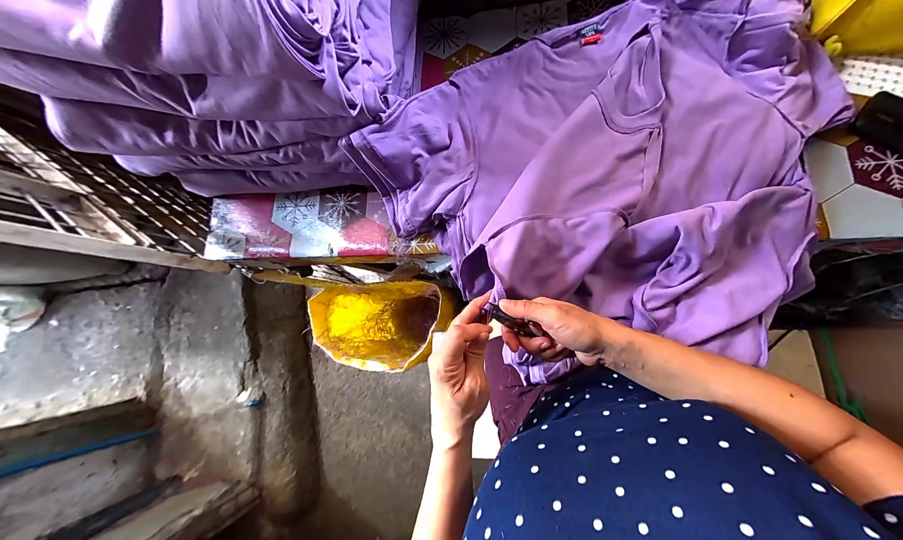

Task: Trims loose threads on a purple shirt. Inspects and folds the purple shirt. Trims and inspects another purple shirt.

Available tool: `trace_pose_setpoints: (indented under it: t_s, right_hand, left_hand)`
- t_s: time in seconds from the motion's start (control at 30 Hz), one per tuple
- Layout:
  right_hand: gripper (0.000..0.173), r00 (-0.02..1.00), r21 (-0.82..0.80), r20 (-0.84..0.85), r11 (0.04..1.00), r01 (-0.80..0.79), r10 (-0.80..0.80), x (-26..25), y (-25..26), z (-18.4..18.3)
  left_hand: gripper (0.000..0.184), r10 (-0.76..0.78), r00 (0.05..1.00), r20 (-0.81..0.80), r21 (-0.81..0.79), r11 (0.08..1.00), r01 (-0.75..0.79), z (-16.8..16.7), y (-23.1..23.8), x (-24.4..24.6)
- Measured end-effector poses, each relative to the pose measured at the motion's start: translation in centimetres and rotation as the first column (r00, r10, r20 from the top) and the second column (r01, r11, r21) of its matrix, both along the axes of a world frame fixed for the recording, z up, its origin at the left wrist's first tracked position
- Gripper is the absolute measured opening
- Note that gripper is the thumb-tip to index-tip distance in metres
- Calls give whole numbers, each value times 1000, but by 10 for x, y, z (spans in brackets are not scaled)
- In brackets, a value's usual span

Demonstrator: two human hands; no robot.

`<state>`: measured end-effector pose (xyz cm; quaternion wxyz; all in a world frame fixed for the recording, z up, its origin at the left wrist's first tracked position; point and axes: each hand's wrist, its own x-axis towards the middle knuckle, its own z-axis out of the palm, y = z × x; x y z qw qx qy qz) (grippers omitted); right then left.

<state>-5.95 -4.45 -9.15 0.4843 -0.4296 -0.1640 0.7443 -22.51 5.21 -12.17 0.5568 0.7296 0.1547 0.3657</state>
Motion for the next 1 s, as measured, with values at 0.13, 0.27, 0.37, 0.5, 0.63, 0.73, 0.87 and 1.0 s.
trace_pose_setpoints:
  t_s: [0.13,0.27,0.37,0.5,0.63,0.73,0.87,1.0]
  right_hand:
    - [50,997,-43,-55,998,45,-47,-4,0,-1]
    - [51,991,-37,-121,998,53,-58,-4,-2,1]
    - [52,988,-30,-143,998,47,-51,-2,-3,1]
    - [52,989,-45,-143,998,38,-44,2,-3,0]
    - [49,995,-75,-77,996,50,-56,1,0,2]
    - [50,997,-73,-39,995,66,-69,-1,2,3]
    - [38,910,176,295,953,249,-292,-7,-4,2]
    - [58,436,373,814,920,117,-385,0,1,-27]
  left_hand:
    - [18,2,1000,-1,10,1000,-2,-1,1,1]
    - [18,-5,1000,7,13,1000,5,-1,2,2]
    - [19,0,1000,-17,49,999,1,-1,4,2]
    - [19,6,999,-47,99,995,-1,-3,7,-1]
    - [18,14,996,-83,130,991,-3,-3,5,-1]
    - [18,20,997,-72,131,991,-10,-3,4,0]
    - [18,10,1000,-25,17,1000,-10,-1,4,3]
    - [16,22,1000,13,-293,956,-17,8,1,9]
